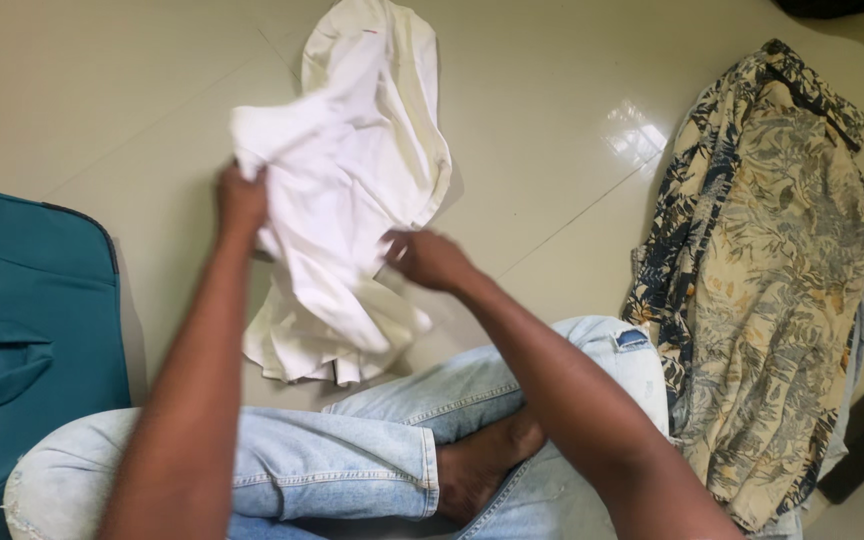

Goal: The person buttons a white long-sleeved shirt by hand while sitting on the floor, working from the bottom button upward to the collar.

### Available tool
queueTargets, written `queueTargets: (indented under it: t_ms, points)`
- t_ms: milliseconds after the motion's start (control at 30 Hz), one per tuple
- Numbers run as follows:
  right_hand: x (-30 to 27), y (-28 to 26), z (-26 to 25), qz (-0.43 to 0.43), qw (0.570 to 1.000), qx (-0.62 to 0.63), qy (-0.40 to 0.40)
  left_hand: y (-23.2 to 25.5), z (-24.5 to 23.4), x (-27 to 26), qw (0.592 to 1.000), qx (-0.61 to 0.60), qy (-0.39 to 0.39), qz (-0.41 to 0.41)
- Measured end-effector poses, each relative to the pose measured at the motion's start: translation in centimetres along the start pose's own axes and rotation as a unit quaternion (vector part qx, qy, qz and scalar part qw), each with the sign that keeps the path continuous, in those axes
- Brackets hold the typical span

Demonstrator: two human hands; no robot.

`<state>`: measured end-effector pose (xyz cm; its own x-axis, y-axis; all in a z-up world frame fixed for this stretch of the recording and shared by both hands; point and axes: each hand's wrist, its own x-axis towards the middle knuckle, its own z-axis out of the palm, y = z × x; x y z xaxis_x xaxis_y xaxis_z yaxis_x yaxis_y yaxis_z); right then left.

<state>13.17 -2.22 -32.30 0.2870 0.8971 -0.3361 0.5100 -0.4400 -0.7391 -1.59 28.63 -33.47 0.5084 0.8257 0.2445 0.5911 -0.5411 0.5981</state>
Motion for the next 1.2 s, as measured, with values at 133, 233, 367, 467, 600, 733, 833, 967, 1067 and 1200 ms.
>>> queueTargets:
  t_ms: [133, 233, 367, 467, 600, 733, 833, 967, 1067, 1200]
  points:
    - [0.7, 2.6, -0.8, 0.029, 0.990, -0.052, 0.126, 5.2, -8.6, 1.7, 0.952, -0.294, -0.072, -0.037]
    - [2.9, 3.5, 1.1, -0.011, 0.982, 0.130, 0.135, 11.1, -12.3, 1.1, 0.918, -0.365, -0.147, -0.051]
    - [5.4, 5.9, -0.8, 0.050, 0.857, 0.503, 0.098, 18.4, -5.8, -5.3, 0.898, -0.305, -0.316, 0.000]
    - [2.9, 9.9, -6.1, 0.040, 0.836, 0.524, 0.159, 22.6, -0.3, -12.9, 0.841, -0.109, -0.498, 0.180]
    - [-1.0, 13.7, -11.9, 0.111, 0.872, 0.416, 0.234, 19.7, 4.1, -16.0, 0.861, -0.171, -0.443, 0.183]
    - [-2.0, 11.3, -11.5, 0.188, 0.968, 0.030, 0.165, 9.9, 5.9, -10.2, 0.989, -0.128, -0.038, 0.069]
    - [-1.2, 6.9, -9.1, 0.195, 0.964, -0.132, 0.120, 5.2, 6.4, -4.8, 0.995, -0.046, 0.080, 0.023]
    - [-2.4, 4.8, -7.6, 0.166, 0.961, -0.191, 0.111, 5.0, 8.9, 2.5, 0.989, -0.084, 0.092, -0.081]
    - [-3.1, 3.7, -6.6, 0.068, 0.973, -0.185, 0.121, 6.6, 10.0, 6.7, 0.984, -0.132, 0.044, -0.110]
    - [-3.3, 1.8, -6.9, 0.022, 0.978, -0.206, 0.025, 6.5, 12.5, 9.5, 0.940, -0.263, -0.083, -0.201]
